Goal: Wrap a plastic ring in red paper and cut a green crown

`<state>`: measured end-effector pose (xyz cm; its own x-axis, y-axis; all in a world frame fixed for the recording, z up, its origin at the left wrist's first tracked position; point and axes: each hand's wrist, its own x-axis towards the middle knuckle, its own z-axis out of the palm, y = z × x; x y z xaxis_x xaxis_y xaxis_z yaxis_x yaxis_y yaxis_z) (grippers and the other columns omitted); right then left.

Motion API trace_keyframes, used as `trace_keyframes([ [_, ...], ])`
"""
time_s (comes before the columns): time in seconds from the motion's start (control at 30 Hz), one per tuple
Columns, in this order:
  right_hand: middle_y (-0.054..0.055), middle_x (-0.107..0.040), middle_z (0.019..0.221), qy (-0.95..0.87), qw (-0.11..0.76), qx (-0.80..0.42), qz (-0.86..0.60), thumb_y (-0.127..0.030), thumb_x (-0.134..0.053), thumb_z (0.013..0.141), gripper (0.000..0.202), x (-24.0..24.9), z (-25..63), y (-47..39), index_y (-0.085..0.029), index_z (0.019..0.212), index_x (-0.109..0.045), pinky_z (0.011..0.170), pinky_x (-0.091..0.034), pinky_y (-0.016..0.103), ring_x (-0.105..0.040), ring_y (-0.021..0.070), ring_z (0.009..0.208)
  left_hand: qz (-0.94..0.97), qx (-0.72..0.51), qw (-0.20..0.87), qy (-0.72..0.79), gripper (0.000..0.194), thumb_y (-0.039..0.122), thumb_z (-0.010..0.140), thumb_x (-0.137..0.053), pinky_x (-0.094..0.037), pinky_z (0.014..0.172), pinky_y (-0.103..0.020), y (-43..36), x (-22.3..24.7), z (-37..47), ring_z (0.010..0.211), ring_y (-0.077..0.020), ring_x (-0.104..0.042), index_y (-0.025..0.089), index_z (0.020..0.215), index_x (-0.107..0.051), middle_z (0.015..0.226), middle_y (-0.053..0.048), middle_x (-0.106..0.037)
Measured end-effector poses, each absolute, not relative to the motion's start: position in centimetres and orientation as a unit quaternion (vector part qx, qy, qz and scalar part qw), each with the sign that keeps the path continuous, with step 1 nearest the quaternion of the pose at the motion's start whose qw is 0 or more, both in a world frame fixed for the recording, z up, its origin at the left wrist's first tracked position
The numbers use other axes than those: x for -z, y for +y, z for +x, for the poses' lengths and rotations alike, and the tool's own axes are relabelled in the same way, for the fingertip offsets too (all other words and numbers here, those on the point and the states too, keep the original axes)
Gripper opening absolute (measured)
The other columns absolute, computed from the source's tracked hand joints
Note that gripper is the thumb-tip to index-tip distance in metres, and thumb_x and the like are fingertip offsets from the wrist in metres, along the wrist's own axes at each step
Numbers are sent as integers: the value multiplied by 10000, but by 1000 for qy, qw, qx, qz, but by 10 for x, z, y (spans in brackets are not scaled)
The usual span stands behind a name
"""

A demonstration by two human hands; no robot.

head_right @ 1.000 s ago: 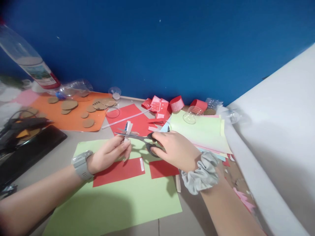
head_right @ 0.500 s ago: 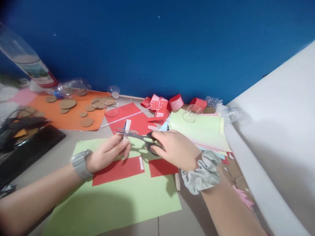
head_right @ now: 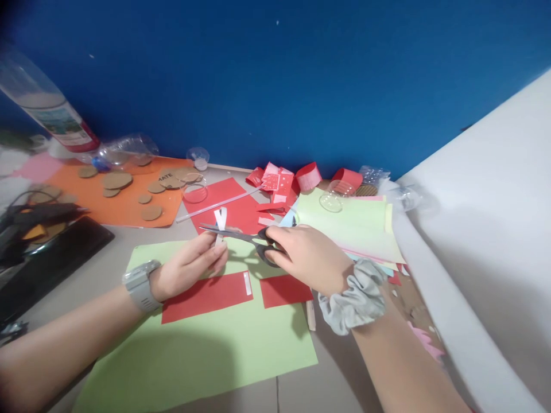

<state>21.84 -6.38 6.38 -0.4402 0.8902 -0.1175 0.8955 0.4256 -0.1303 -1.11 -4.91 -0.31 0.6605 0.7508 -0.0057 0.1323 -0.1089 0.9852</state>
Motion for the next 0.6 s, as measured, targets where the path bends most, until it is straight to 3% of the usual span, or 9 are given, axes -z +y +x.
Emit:
trace_keyframes([
  [0.27, 10, -613, 728, 843, 15, 97, 529, -252, -461, 880, 56, -56, 220, -61, -212, 861, -494, 596, -369, 277, -567, 198, 666, 678, -279, 610, 301, 368, 377, 981, -296, -361, 500, -237, -50, 2, -9, 472, -81, -370, 206, 664, -372, 542, 60, -373],
  [0.43, 31, -635, 810, 849, -4, 102, 518, -299, -512, 853, 152, -55, 220, -62, -196, 965, -516, 631, -400, 292, -593, 214, 735, 693, -253, 599, 312, 411, 381, 976, -307, -367, 514, -242, -48, 0, -9, 483, -80, -382, 198, 616, -377, 541, 43, -395],
  [0.6, 49, -648, 885, 850, -13, 109, 515, -290, -532, 827, 192, -55, 220, -63, -188, 989, -517, 662, -412, 300, -605, 226, 796, 654, -274, 637, 303, 311, 371, 967, -349, -340, 480, -223, -50, 2, -9, 466, -68, -359, 204, 706, -373, 573, 66, -372],
])
